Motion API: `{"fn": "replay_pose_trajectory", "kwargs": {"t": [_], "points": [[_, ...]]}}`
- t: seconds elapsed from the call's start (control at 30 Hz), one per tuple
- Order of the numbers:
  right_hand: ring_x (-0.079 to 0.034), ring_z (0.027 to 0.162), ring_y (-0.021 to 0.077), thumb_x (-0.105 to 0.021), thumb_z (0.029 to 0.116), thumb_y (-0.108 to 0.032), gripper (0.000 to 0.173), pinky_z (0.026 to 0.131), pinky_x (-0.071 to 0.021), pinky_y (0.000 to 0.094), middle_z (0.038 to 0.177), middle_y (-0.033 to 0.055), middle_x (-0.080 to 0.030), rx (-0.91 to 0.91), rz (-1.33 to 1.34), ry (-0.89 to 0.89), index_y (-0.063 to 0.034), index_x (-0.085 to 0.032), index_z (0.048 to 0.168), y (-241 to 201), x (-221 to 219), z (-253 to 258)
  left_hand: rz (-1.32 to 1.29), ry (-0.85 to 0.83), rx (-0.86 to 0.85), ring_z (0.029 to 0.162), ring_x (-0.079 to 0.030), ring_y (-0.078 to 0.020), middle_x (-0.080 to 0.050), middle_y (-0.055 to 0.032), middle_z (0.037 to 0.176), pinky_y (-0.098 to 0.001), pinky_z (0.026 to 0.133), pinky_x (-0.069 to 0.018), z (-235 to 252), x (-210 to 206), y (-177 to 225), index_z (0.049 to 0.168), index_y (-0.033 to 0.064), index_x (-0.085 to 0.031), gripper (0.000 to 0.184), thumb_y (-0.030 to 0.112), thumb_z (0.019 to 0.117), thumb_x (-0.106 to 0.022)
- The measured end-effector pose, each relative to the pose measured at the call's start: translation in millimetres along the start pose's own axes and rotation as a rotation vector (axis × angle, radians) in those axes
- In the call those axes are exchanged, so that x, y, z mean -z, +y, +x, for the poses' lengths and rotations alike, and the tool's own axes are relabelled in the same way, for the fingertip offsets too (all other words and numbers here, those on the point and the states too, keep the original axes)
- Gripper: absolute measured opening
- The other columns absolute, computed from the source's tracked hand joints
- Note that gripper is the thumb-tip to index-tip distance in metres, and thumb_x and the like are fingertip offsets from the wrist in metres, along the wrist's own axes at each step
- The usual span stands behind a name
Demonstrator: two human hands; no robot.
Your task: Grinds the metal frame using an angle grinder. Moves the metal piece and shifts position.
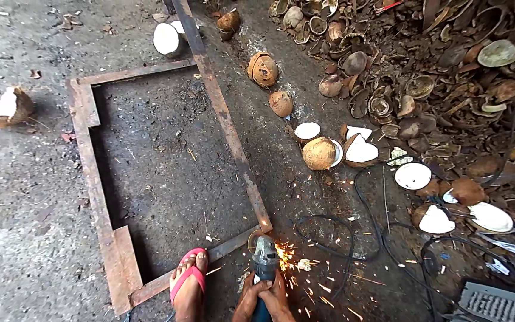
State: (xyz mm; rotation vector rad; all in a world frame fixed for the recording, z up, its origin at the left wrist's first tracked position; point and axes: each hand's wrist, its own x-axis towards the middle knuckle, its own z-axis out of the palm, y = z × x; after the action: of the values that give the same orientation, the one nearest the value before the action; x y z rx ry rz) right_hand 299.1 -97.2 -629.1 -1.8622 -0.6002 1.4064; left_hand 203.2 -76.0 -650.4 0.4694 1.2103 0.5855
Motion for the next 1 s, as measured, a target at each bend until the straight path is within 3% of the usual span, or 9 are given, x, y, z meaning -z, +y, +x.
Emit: {"fn": "replay_pose_trajectory", "kwargs": {"t": [0.1,0.33,0.53,0.7,0.77,0.83,0.9,1.0], "points": [[-0.065,0.111,0.023,-0.082,0.0614,-0.01,0.084,0.098,-0.0543,0.0394,0.12,0.0215,-0.066,0.001,-0.014,0.004,0.0092,-0.049,0.136,2,0,3,-0.011,0.004,0.0,0.093,-0.072,-0.0194,-0.073,-0.0123,0.102,-0.0404,0.087,-0.0601,1,-1,0,0.122,-0.0017,-0.061,0.063,0.026,0.068,-0.076],[-0.063,0.115,0.0231,-0.08,0.0644,-0.006,0.084,0.101,-0.052,0.0385,0.125,0.0223,-0.063,-0.023,0.013,-0.019,0.0088,-0.046,0.14,-3,2,0,-0.008,0.007,0.011,0.096,-0.071,-0.0206,-0.073,-0.0132,0.106,-0.0413,0.089,-0.059,2,-1,-3,0.126,-0.0011,-0.06,0.067,0.028,0.0678,-0.077],[-0.065,0.11,0.0246,-0.08,0.0611,-0.007,0.081,0.098,-0.0542,0.041,0.12,0.0221,-0.066,-0.015,-0.009,0.018,0.0084,-0.051,0.136,1,5,-2,-0.015,-0.002,0.03,0.094,-0.071,-0.0218,-0.072,-0.0148,0.105,-0.0424,0.087,-0.0593,0,-3,-11,0.125,-0.0024,-0.059,0.065,0.028,0.07,-0.077],[-0.065,0.112,0.0252,-0.082,0.0661,-0.007,0.079,0.101,-0.0527,0.0399,0.122,0.0245,-0.065,0.024,-0.008,0.014,0.012,-0.05,0.136,-10,12,-23,0.058,0.018,-0.028,0.094,-0.071,-0.0206,-0.071,-0.0159,0.106,-0.0415,0.087,-0.0594,-16,-7,-10,0.128,-0.0051,-0.056,0.072,0.03,0.0695,-0.077],[-0.065,0.114,0.0227,-0.083,0.0682,-0.009,0.076,0.103,-0.0523,0.0371,0.122,0.0231,-0.066,0.099,0.01,0.043,0.0121,-0.052,0.135,-17,15,-27,0.154,0.005,-0.083,0.108,-0.068,-0.0204,-0.069,-0.0179,0.119,-0.0413,0.099,-0.0554,-26,-13,7,0.135,-0.0048,-0.054,0.077,0.041,0.0769,-0.075],[-0.063,0.119,0.0221,-0.082,0.0746,-0.012,0.076,0.107,-0.05,0.0364,0.128,0.0229,-0.064,0.135,0.065,0.093,0.011,-0.048,0.139,-28,19,-27,0.314,-0.049,-0.211,0.118,-0.063,-0.0173,-0.065,-0.0199,0.128,-0.0378,0.107,-0.0495,-32,-22,28,0.139,-0.0073,-0.052,0.09,0.065,0.0858,-0.061],[-0.064,0.116,0.0203,-0.08,0.0802,-0.021,0.071,0.105,-0.0514,0.0358,0.125,0.0205,-0.065,0.145,0.122,0.194,0.0081,-0.051,0.138,-41,22,-22,0.434,-0.093,-0.371,0.112,-0.065,-0.0148,-0.069,-0.0183,0.118,-0.0358,0.104,-0.0517,-29,-31,41,0.131,-0.0088,-0.057,0.109,0.088,0.0833,-0.046],[-0.068,0.107,0.0182,-0.081,0.0814,-0.03,0.064,0.099,-0.0546,0.0366,0.114,0.0159,-0.07,0.149,0.125,0.303,0.0039,-0.059,0.13,-64,32,-19,0.487,-0.14,-0.487,0.102,-0.068,-0.0109,-0.072,-0.0125,0.107,-0.0329,0.097,-0.0557,-29,-52,61,0.124,-0.0068,-0.062,0.115,0.096,0.0787,-0.038]]}}
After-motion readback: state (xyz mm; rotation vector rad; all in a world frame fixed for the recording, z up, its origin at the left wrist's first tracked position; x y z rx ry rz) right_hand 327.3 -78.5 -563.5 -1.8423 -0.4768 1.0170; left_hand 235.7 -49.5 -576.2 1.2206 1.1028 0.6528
